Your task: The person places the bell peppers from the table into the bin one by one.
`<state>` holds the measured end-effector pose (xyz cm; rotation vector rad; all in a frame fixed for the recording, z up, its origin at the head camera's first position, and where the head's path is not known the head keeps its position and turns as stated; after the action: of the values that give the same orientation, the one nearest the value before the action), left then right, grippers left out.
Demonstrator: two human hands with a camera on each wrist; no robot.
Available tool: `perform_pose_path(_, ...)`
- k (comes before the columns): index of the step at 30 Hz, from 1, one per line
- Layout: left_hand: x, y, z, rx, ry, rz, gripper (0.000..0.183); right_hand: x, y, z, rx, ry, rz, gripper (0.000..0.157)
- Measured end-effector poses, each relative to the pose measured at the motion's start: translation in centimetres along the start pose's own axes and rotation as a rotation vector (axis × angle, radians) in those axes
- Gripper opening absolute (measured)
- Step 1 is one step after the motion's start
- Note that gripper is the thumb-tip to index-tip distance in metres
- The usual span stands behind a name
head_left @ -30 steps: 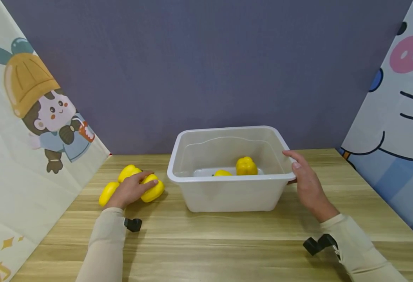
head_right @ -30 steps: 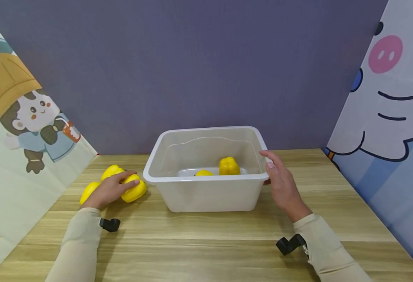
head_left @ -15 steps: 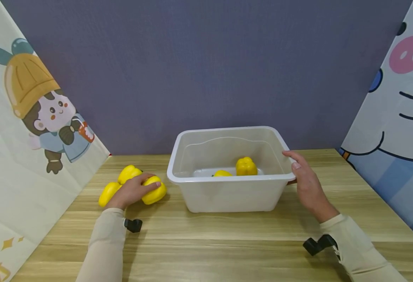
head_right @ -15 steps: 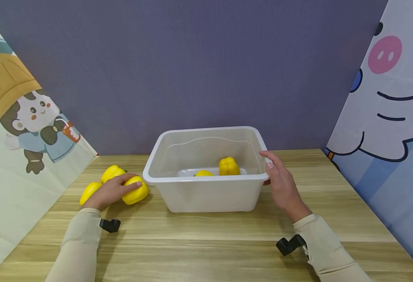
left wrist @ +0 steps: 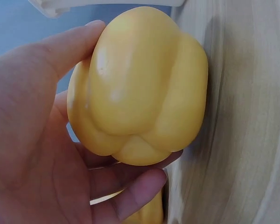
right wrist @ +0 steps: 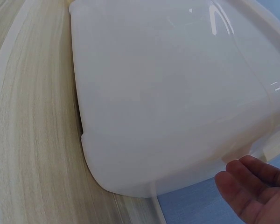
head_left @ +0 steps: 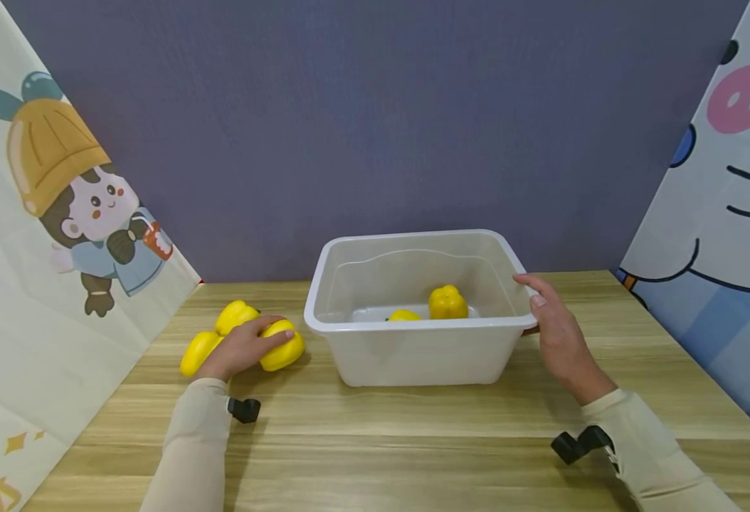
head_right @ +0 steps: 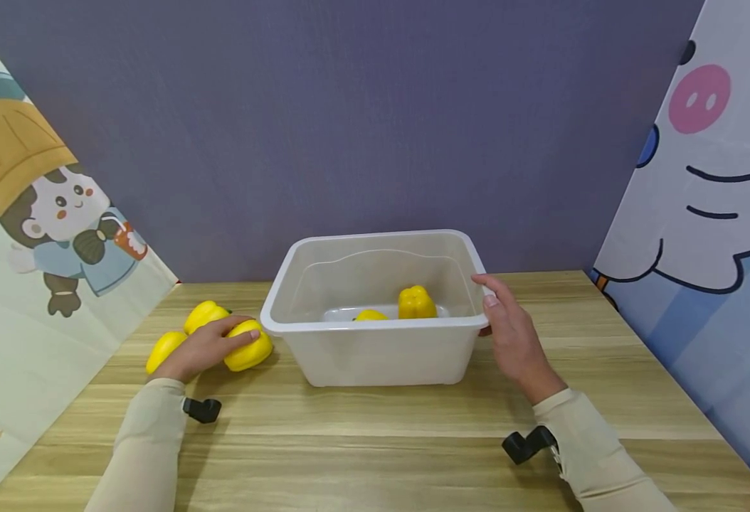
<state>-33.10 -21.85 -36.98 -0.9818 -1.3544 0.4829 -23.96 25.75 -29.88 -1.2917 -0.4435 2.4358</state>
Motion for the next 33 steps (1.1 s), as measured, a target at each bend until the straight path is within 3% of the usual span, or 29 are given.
perform_pose_path(33, 0.12, -0.24, 0.48, 0.035, 0.023, -0.013, 0.071, -0.10, 0.00, -0.02, -0.019, 0.018, -0.016, 0.046)
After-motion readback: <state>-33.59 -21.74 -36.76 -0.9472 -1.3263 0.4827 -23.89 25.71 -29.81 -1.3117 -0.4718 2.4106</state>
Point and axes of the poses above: each hand's wrist, its own z-axis towards the middle knuckle, its own y-axis out of the palm, x = y × z, the point moved 10 cm from there along z, towards the middle knuckle, and after that the axes turned 5 degrees about -x, right-handed, at the moved point
